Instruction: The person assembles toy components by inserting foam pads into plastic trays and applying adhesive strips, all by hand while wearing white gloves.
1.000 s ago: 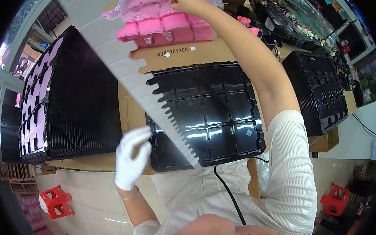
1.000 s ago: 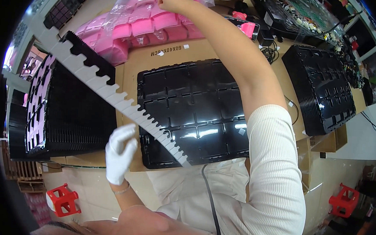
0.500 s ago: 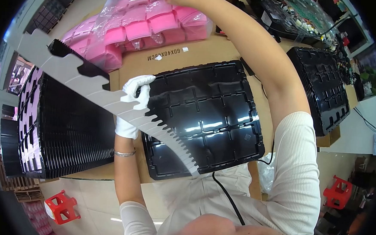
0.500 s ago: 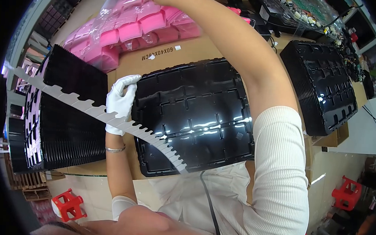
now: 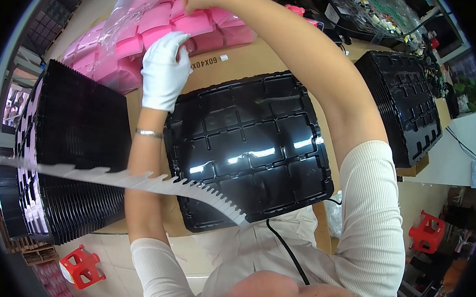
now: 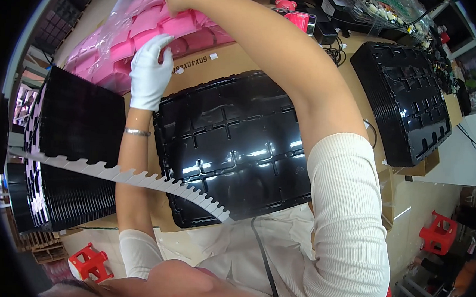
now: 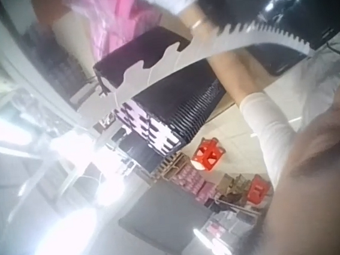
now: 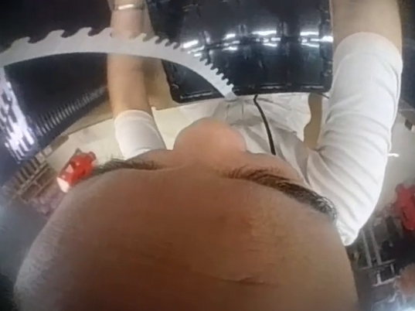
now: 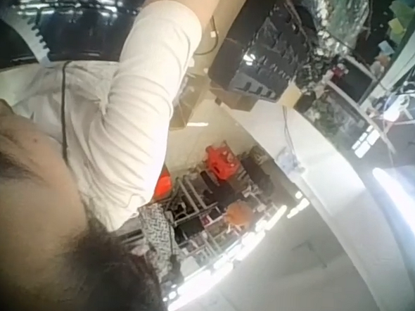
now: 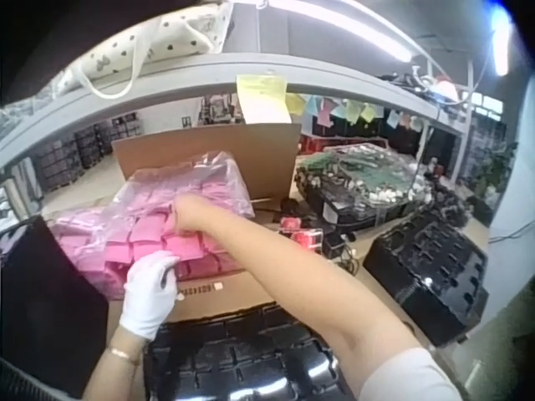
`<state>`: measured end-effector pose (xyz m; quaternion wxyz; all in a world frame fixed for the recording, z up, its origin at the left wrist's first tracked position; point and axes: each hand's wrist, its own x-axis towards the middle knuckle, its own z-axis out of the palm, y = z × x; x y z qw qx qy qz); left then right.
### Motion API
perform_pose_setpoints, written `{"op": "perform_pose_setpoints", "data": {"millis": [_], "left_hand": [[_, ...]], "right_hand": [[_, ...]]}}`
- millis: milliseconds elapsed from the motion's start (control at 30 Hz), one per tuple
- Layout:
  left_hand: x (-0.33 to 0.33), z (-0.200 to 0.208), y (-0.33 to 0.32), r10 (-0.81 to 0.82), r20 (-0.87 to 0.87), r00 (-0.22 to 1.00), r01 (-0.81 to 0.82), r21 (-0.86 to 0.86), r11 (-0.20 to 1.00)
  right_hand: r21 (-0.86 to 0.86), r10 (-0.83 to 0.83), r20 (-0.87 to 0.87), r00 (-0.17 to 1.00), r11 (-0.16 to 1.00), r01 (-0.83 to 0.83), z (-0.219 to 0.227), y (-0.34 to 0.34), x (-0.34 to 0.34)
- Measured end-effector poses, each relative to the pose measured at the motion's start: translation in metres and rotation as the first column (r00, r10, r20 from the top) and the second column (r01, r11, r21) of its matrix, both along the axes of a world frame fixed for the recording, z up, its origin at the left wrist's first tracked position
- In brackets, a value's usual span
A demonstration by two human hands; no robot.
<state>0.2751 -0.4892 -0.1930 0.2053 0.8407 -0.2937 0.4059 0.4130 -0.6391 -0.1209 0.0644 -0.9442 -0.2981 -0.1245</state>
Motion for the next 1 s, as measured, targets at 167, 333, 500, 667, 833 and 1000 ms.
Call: {"op": "perform_pose_setpoints", "data": {"millis": [167,333,500,667,833,1000], "left_hand": [[0.027,-0.016,-0.019,-0.049,0.117,0.992,0.043,0.050,0.998],[0.029,-0.016,-0.037,-0.003,0.266,0.964,-0.026,0.103,0.994],[0.031,-0.024,-0.030,0.092,0.325,0.941,-0.109,0.035,0.993],[0.049,-0.014,-0.043,0.065,0.308,0.949,-0.112,0.139,0.984],[0.066,-0.001,-0.046,0.227,0.213,0.950,-0.285,0.296,0.912],[0.024,-0.025,-0.022,0.264,-0.031,0.964,-0.258,0.141,0.956]], "right_hand": [[-0.137,-0.261,-0.448,0.855,0.965,0.223,0.004,-0.003,0.062],[-0.011,-0.174,-0.491,0.854,0.981,0.194,0.020,-0.025,0.043],[-0.350,-0.683,-0.581,0.444,0.701,0.621,0.034,0.029,0.044],[-0.156,-0.028,0.129,0.991,0.987,0.048,-0.003,-0.034,0.055],[0.453,0.111,0.439,0.892,0.830,-0.326,0.044,-0.047,-0.050],[0.243,0.168,0.737,0.655,0.838,-0.488,0.021,-0.050,-0.153]]}}
